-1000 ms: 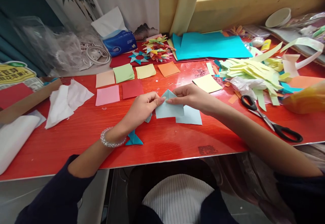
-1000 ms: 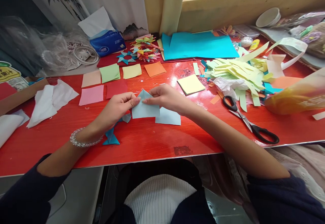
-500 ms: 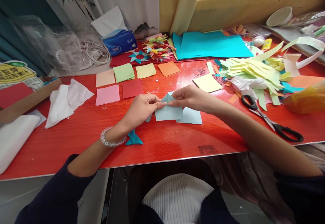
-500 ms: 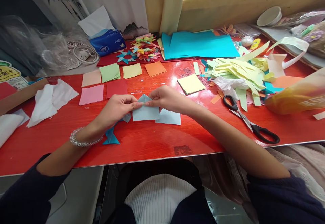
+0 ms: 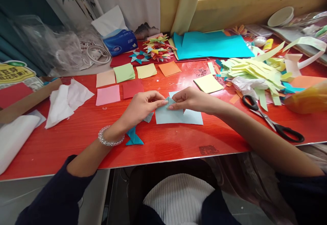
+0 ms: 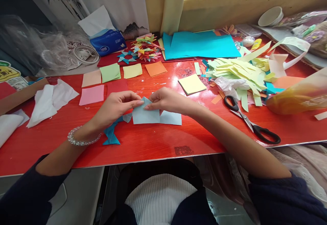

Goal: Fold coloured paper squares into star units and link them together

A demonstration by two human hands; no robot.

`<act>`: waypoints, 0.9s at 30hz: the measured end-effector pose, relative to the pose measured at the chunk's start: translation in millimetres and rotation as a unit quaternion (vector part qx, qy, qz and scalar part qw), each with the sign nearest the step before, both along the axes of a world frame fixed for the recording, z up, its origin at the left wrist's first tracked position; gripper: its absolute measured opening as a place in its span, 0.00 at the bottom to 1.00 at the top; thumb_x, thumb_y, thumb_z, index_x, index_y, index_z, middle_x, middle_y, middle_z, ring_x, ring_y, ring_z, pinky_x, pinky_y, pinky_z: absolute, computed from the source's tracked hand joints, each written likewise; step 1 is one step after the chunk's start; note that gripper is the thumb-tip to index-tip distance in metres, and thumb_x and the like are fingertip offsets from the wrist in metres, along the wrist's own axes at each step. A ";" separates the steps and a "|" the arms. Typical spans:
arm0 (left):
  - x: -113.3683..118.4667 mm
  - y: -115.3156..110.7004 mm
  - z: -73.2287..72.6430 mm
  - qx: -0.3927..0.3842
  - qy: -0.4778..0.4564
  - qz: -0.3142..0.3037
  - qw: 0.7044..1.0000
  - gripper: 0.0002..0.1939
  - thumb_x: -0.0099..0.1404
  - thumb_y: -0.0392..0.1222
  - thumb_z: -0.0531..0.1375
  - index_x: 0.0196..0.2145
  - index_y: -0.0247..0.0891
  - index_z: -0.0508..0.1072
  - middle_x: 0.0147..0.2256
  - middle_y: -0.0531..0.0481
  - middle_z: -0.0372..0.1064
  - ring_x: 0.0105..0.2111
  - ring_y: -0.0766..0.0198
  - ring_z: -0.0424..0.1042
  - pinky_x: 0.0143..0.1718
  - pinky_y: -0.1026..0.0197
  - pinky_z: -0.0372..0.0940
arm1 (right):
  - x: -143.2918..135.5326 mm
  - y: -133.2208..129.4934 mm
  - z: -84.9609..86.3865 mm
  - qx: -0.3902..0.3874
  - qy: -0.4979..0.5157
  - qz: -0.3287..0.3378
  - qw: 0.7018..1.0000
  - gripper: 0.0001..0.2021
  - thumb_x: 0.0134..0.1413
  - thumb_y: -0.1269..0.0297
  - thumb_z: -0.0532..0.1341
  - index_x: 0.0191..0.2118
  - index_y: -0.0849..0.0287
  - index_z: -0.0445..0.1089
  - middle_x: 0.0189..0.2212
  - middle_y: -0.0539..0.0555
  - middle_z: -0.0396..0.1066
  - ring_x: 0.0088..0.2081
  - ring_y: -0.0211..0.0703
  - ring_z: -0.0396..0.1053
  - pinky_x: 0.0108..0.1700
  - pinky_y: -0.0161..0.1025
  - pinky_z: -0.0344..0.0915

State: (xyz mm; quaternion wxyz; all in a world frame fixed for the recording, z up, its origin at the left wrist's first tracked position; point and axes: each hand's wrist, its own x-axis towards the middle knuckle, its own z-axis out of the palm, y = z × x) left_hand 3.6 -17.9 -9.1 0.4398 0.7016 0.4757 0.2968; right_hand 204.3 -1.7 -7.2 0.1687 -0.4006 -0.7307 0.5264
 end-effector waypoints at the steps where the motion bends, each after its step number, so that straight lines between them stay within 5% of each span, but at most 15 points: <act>1: 0.0 -0.6 0.0 0.005 0.002 0.001 1.000 0.14 0.58 0.50 0.63 0.31 0.35 0.75 0.29 0.51 0.71 0.28 0.68 0.65 0.28 0.66 0.59 | -0.4 -0.5 -0.7 0.004 0.001 0.001 1.000 0.21 0.50 0.53 0.64 0.19 0.61 0.58 0.17 0.44 0.53 0.21 0.29 0.52 0.23 0.33 0.49; 7: 1.1 -3.0 -0.6 0.009 0.013 -0.008 1.000 0.14 0.59 0.50 0.61 0.29 0.35 0.74 0.27 0.52 0.70 0.26 0.70 0.63 0.26 0.67 0.57 | -2.7 -4.7 -3.2 0.042 -0.037 -0.019 0.998 0.23 0.52 0.52 0.63 0.18 0.61 0.54 0.16 0.44 0.49 0.21 0.28 0.47 0.22 0.34 0.43; 18: 2.0 -3.3 -1.0 0.007 0.032 0.007 0.999 0.15 0.60 0.51 0.60 0.28 0.35 0.73 0.26 0.52 0.68 0.25 0.70 0.62 0.25 0.67 0.56 | 1.4 -3.5 -4.1 -0.073 0.012 0.043 0.996 0.13 0.47 0.56 0.66 0.26 0.61 0.69 0.21 0.47 0.62 0.23 0.31 0.59 0.25 0.33 0.55; 23: -0.7 -0.3 0.3 -0.072 0.027 -0.034 0.996 0.14 0.58 0.51 0.62 0.28 0.36 0.72 0.22 0.55 0.64 0.21 0.71 0.61 0.20 0.68 0.55 | 3.4 -1.2 -1.0 -0.092 0.016 0.029 0.995 0.14 0.46 0.55 0.67 0.26 0.62 0.69 0.23 0.49 0.66 0.26 0.33 0.63 0.29 0.34 0.62; 27: -1.4 0.1 0.1 -0.079 0.034 0.001 0.996 0.16 0.58 0.52 0.62 0.26 0.35 0.69 0.21 0.54 0.63 0.20 0.70 0.62 0.18 0.67 0.54 | 2.5 -1.6 7.9 -0.086 0.034 -0.016 0.996 0.12 0.47 0.56 0.66 0.29 0.61 0.70 0.26 0.52 0.69 0.29 0.36 0.66 0.31 0.36 0.65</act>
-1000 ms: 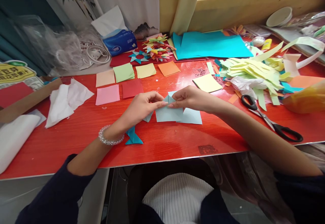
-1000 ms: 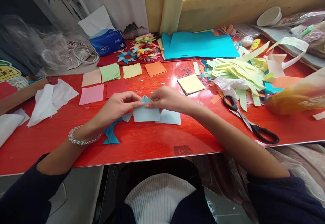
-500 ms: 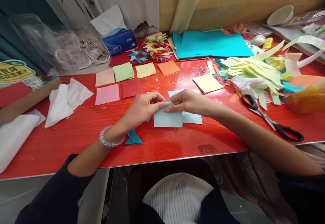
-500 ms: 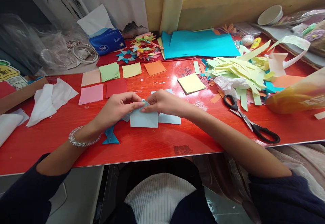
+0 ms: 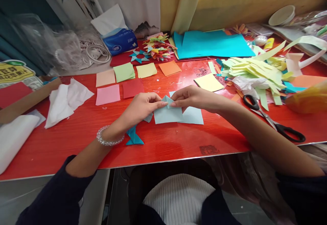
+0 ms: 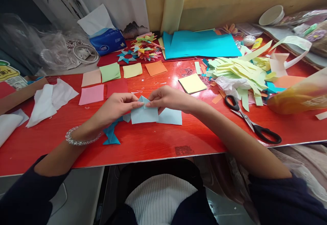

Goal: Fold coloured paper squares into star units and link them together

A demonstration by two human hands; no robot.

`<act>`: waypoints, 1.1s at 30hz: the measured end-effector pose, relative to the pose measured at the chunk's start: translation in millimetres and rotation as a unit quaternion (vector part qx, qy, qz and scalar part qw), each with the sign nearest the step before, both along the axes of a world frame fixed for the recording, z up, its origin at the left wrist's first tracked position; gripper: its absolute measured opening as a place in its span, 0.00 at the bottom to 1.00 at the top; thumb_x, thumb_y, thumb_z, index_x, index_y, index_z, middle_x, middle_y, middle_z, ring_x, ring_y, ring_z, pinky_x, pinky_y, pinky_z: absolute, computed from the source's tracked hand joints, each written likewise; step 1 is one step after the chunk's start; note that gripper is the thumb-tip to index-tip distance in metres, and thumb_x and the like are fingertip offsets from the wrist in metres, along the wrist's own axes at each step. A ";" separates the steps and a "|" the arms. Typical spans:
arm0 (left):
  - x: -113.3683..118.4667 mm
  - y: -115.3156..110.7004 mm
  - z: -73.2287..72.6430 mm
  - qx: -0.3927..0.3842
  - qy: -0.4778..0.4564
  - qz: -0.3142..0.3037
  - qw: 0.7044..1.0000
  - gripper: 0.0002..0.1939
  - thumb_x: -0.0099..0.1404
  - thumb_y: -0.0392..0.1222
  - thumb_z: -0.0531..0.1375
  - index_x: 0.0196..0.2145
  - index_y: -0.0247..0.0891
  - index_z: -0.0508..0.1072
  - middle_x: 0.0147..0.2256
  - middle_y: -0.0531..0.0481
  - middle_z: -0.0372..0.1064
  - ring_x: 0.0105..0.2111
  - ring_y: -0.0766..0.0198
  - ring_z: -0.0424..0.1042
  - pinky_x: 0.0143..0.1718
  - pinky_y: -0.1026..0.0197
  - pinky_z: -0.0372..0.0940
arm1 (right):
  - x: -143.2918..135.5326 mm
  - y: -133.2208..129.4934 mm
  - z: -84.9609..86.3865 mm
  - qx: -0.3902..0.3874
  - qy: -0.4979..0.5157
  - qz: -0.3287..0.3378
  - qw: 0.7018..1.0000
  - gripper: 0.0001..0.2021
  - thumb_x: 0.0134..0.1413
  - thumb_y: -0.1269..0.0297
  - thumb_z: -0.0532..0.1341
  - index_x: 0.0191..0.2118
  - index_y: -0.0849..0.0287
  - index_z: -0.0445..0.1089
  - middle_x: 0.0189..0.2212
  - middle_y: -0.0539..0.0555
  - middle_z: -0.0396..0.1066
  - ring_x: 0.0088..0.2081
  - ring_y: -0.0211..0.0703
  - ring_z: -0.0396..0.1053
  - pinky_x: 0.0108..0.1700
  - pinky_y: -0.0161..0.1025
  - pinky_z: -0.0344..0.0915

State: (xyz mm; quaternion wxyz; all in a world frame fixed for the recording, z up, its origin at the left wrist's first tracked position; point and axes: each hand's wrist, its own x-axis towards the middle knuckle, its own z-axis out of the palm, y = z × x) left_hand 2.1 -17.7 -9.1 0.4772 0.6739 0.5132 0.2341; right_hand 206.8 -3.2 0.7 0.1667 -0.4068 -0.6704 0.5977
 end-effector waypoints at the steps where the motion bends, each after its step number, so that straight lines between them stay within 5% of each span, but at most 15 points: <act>1: 0.0 -0.1 0.0 -0.001 0.005 0.001 1.000 0.16 0.59 0.53 0.61 0.27 0.36 0.69 0.21 0.54 0.62 0.19 0.70 0.61 0.17 0.67 0.54 | 0.2 0.5 0.8 0.011 -0.005 -0.009 1.000 0.11 0.48 0.57 0.66 0.30 0.61 0.71 0.27 0.53 0.69 0.29 0.37 0.66 0.31 0.37 0.66; 4: -1.5 1.0 -0.8 0.049 0.049 -0.044 0.997 0.15 0.62 0.53 0.58 0.31 0.37 0.69 0.25 0.53 0.65 0.21 0.69 0.63 0.21 0.65 0.58 | 1.9 3.9 -3.6 0.071 -0.048 -0.007 0.996 0.10 0.51 0.59 0.63 0.30 0.61 0.71 0.26 0.52 0.69 0.27 0.36 0.65 0.31 0.37 0.65; 6: -4.4 3.3 -3.2 0.165 0.096 -0.077 0.979 0.11 0.63 0.48 0.58 0.37 0.37 0.69 0.33 0.50 0.69 0.30 0.65 0.68 0.31 0.62 0.63 | 2.7 6.5 -10.5 0.113 -0.099 0.006 0.989 0.10 0.53 0.60 0.61 0.31 0.62 0.72 0.24 0.51 0.67 0.25 0.35 0.63 0.29 0.36 0.62; 9: -11.9 8.0 -11.3 0.350 0.152 -0.134 0.914 0.09 0.65 0.42 0.57 0.42 0.37 0.68 0.41 0.45 0.68 0.42 0.60 0.66 0.44 0.57 0.62 | 1.1 6.5 -19.6 0.191 -0.171 0.007 0.967 0.09 0.54 0.61 0.61 0.32 0.62 0.73 0.23 0.50 0.67 0.25 0.34 0.60 0.28 0.36 0.55; 14: -25.0 12.5 -27.3 0.469 0.210 -0.251 0.821 0.10 0.69 0.40 0.51 0.41 0.39 0.72 0.48 0.44 0.69 0.49 0.58 0.66 0.49 0.53 0.60 | -5.6 -1.0 -22.9 0.249 -0.209 0.012 0.945 0.08 0.53 0.67 0.62 0.39 0.63 0.71 0.28 0.51 0.68 0.28 0.35 0.61 0.31 0.35 0.54; 20: -29.2 10.3 -29.3 0.464 0.180 -0.298 0.815 0.12 0.68 0.37 0.53 0.44 0.36 0.73 0.47 0.43 0.73 0.54 0.56 0.67 0.55 0.51 0.63 | -2.2 3.4 -23.2 0.370 -0.241 0.031 0.897 0.16 0.52 0.65 0.64 0.45 0.65 0.66 0.41 0.59 0.67 0.40 0.45 0.65 0.39 0.39 0.61; 26: -34.8 7.2 -24.8 0.461 0.188 -0.322 0.806 0.17 0.67 0.34 0.52 0.52 0.35 0.70 0.52 0.43 0.70 0.55 0.57 0.67 0.58 0.51 0.64 | 4.0 -8.1 -17.8 0.475 -0.194 0.212 0.832 0.11 0.59 0.64 0.60 0.45 0.65 0.70 0.41 0.60 0.72 0.44 0.49 0.68 0.46 0.46 0.65; 33: -39.6 7.6 -24.6 0.484 0.200 -0.343 0.780 0.20 0.65 0.26 0.48 0.51 0.33 0.71 0.53 0.42 0.69 0.56 0.57 0.66 0.58 0.50 0.64 | 22.5 -18.4 -29.8 0.564 -0.141 0.222 0.783 0.14 0.65 0.67 0.51 0.49 0.61 0.71 0.50 0.59 0.72 0.52 0.47 0.69 0.52 0.46 0.67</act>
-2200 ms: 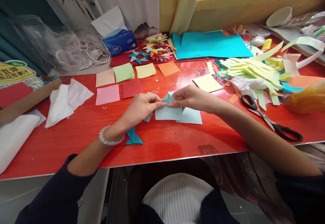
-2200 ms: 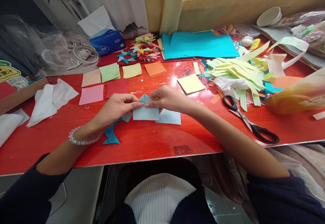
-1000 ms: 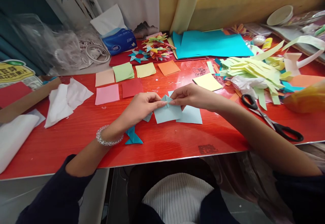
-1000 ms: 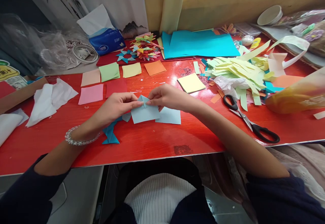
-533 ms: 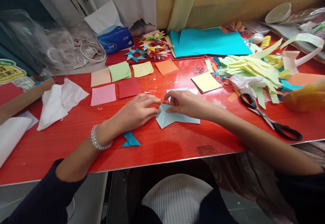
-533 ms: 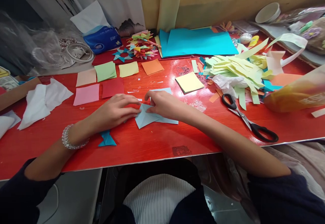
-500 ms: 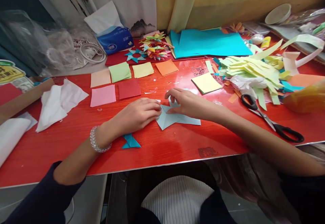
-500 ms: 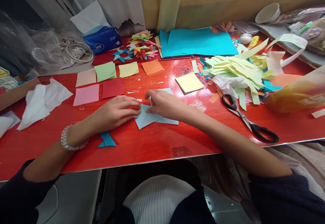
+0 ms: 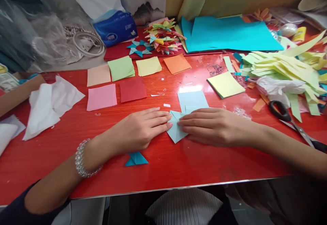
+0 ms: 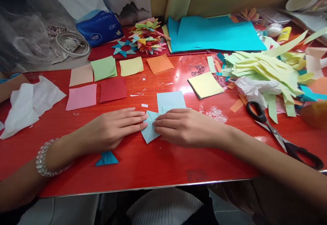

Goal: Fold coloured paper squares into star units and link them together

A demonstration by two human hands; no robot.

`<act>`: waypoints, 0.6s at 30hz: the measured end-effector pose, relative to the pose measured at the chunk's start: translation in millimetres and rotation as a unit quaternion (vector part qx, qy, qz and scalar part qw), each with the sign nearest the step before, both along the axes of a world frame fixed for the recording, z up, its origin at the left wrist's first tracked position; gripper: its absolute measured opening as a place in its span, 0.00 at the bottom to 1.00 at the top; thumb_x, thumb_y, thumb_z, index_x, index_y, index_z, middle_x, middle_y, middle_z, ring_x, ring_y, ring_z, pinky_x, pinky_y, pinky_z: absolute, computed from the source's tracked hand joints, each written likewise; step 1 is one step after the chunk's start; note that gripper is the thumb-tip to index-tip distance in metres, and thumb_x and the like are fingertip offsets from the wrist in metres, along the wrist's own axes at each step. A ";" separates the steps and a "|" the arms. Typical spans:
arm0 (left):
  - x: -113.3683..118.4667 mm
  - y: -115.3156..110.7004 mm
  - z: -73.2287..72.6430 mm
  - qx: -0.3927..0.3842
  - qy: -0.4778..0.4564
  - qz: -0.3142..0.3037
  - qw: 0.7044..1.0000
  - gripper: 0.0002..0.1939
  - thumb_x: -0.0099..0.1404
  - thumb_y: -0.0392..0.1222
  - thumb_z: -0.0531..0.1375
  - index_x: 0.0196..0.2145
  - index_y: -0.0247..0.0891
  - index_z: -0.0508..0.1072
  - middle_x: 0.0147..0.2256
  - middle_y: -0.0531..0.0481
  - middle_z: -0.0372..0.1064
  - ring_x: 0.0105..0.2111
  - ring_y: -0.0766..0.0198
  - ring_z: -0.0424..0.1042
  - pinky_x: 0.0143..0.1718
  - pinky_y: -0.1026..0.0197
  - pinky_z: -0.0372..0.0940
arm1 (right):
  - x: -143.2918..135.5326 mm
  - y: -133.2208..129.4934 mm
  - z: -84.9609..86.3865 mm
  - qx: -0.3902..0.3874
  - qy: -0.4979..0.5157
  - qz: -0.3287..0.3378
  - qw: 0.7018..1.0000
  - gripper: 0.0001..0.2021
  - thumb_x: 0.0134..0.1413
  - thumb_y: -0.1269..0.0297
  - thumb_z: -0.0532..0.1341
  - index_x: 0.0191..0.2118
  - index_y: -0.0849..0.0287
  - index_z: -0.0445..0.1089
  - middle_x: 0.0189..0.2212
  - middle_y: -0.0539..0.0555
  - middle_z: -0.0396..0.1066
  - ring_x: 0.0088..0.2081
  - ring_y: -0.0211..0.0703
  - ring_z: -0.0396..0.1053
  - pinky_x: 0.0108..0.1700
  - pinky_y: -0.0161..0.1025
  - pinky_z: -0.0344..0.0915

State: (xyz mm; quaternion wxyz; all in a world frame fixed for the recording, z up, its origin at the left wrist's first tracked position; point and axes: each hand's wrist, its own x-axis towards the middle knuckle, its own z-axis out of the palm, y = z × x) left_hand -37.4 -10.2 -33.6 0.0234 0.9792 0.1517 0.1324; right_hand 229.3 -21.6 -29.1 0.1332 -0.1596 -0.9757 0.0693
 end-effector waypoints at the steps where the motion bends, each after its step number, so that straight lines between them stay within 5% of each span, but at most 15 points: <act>1: -0.3 -0.3 -0.4 0.004 -0.007 0.003 1.000 0.20 0.65 0.26 0.48 0.49 0.32 0.71 0.53 0.41 0.69 0.56 0.56 0.66 0.58 0.50 0.64 | 2.4 1.5 -1.9 0.011 -0.001 0.013 1.000 0.15 0.66 0.69 0.49 0.49 0.61 0.71 0.50 0.59 0.72 0.52 0.46 0.69 0.52 0.45 0.67; 6: -3.8 -2.8 -0.5 -0.052 -0.015 0.027 0.998 0.18 0.62 0.24 0.48 0.42 0.35 0.73 0.52 0.44 0.71 0.54 0.58 0.68 0.57 0.53 0.65 | 6.8 5.8 -6.5 0.004 -0.017 0.032 0.999 0.17 0.67 0.69 0.46 0.49 0.57 0.71 0.50 0.57 0.72 0.51 0.41 0.70 0.53 0.41 0.67; 10: -4.1 -4.7 -0.1 -0.102 -0.009 0.068 0.992 0.23 0.62 0.24 0.46 0.49 0.37 0.70 0.51 0.46 0.71 0.54 0.60 0.69 0.55 0.56 0.66 | 7.4 7.6 -8.2 -0.009 -0.017 0.009 1.000 0.16 0.67 0.67 0.47 0.47 0.54 0.72 0.45 0.55 0.75 0.48 0.41 0.71 0.52 0.42 0.66; 18: -1.8 -7.3 -2.3 -0.019 -0.004 0.049 0.999 0.23 0.64 0.23 0.45 0.50 0.33 0.71 0.50 0.43 0.71 0.52 0.58 0.70 0.52 0.56 0.69 | 10.2 14.4 -8.6 -0.046 0.028 0.011 0.998 0.14 0.66 0.69 0.50 0.49 0.58 0.70 0.46 0.58 0.73 0.48 0.43 0.69 0.47 0.42 0.66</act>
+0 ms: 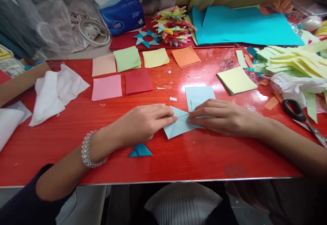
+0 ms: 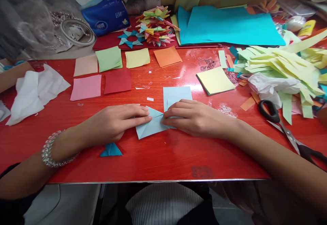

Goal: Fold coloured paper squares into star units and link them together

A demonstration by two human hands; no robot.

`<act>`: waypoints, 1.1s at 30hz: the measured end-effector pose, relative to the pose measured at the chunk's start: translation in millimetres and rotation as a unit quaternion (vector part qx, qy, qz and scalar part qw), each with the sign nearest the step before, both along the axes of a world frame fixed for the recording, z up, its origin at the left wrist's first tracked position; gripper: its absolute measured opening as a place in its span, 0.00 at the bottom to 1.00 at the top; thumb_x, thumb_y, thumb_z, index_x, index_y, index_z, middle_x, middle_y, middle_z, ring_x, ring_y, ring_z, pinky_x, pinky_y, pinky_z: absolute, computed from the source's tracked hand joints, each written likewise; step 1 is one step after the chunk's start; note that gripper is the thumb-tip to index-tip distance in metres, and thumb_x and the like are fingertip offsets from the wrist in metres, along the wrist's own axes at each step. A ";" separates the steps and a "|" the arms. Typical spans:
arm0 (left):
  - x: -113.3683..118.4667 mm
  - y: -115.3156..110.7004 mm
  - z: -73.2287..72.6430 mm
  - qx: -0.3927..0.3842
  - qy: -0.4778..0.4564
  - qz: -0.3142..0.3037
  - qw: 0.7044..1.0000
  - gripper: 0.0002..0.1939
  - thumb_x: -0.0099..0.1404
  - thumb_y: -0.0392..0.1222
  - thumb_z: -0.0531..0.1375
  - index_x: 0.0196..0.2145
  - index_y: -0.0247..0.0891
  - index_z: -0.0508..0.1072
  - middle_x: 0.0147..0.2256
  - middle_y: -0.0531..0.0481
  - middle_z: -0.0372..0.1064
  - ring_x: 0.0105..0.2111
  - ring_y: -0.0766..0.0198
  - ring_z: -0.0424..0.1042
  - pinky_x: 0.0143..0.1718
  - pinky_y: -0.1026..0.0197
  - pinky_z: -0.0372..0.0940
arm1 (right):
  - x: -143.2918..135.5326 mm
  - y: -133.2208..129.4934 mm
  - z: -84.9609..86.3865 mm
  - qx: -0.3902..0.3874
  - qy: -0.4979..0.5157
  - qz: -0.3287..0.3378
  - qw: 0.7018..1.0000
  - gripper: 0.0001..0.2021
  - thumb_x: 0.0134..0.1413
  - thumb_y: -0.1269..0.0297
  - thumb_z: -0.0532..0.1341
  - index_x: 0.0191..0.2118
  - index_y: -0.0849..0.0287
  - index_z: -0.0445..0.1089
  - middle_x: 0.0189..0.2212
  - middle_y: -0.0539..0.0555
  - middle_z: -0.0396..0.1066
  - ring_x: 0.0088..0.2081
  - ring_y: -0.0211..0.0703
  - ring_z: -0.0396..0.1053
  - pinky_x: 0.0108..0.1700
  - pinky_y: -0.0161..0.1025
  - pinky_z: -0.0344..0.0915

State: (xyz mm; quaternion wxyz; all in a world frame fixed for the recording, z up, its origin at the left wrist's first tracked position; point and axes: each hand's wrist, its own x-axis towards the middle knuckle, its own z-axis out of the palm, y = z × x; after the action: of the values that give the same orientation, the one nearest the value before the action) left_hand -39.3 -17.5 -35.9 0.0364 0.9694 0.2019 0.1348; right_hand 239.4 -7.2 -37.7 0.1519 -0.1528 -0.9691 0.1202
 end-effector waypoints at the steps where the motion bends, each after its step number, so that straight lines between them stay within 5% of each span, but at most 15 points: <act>1: -0.6 -0.1 0.0 0.003 0.003 -0.001 1.000 0.24 0.63 0.22 0.45 0.50 0.33 0.71 0.52 0.43 0.71 0.52 0.58 0.70 0.52 0.56 0.69 | 0.4 1.3 -0.1 -0.012 0.004 0.009 1.000 0.14 0.66 0.69 0.50 0.50 0.59 0.69 0.47 0.58 0.72 0.49 0.43 0.68 0.49 0.42 0.66; 15: -3.8 7.7 -1.8 -0.109 -0.046 0.020 0.993 0.24 0.65 0.25 0.47 0.56 0.33 0.65 0.54 0.45 0.69 0.54 0.65 0.69 0.54 0.64 0.66 | -2.7 -1.9 -4.0 -0.078 0.056 -0.011 0.995 0.18 0.64 0.74 0.52 0.57 0.59 0.64 0.52 0.57 0.69 0.53 0.40 0.67 0.54 0.38 0.67; 21: -2.2 4.5 -5.0 -0.041 -0.009 0.001 0.999 0.28 0.60 0.20 0.45 0.54 0.33 0.68 0.54 0.43 0.68 0.55 0.61 0.67 0.55 0.57 0.66 | -12.1 -7.1 -2.4 -0.115 0.099 -0.043 0.987 0.13 0.63 0.76 0.51 0.44 0.61 0.73 0.44 0.57 0.72 0.47 0.36 0.71 0.49 0.32 0.68; 27: 2.2 1.8 -3.9 0.018 -0.014 -0.015 1.000 0.25 0.60 0.20 0.45 0.50 0.29 0.71 0.51 0.42 0.71 0.53 0.58 0.69 0.54 0.56 0.67 | -21.1 -8.6 -4.9 -0.116 0.101 -0.080 0.985 0.11 0.62 0.72 0.54 0.38 0.63 0.75 0.39 0.59 0.67 0.38 0.37 0.69 0.40 0.34 0.69; 33: 3.7 0.8 -0.4 0.029 -0.012 -0.022 0.999 0.25 0.59 0.20 0.46 0.51 0.28 0.70 0.50 0.44 0.72 0.53 0.58 0.69 0.55 0.55 0.67 | -29.4 -12.6 -5.6 -0.162 0.091 -0.107 0.977 0.08 0.61 0.71 0.57 0.37 0.62 0.75 0.36 0.57 0.66 0.39 0.37 0.68 0.41 0.34 0.68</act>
State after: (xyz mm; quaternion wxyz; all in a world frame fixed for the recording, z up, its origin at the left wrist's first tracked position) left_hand -35.6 -16.7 -36.3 0.0139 0.9725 0.1764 0.1514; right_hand 210.1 -19.8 -43.3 0.2249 -0.2666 -0.8970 0.2717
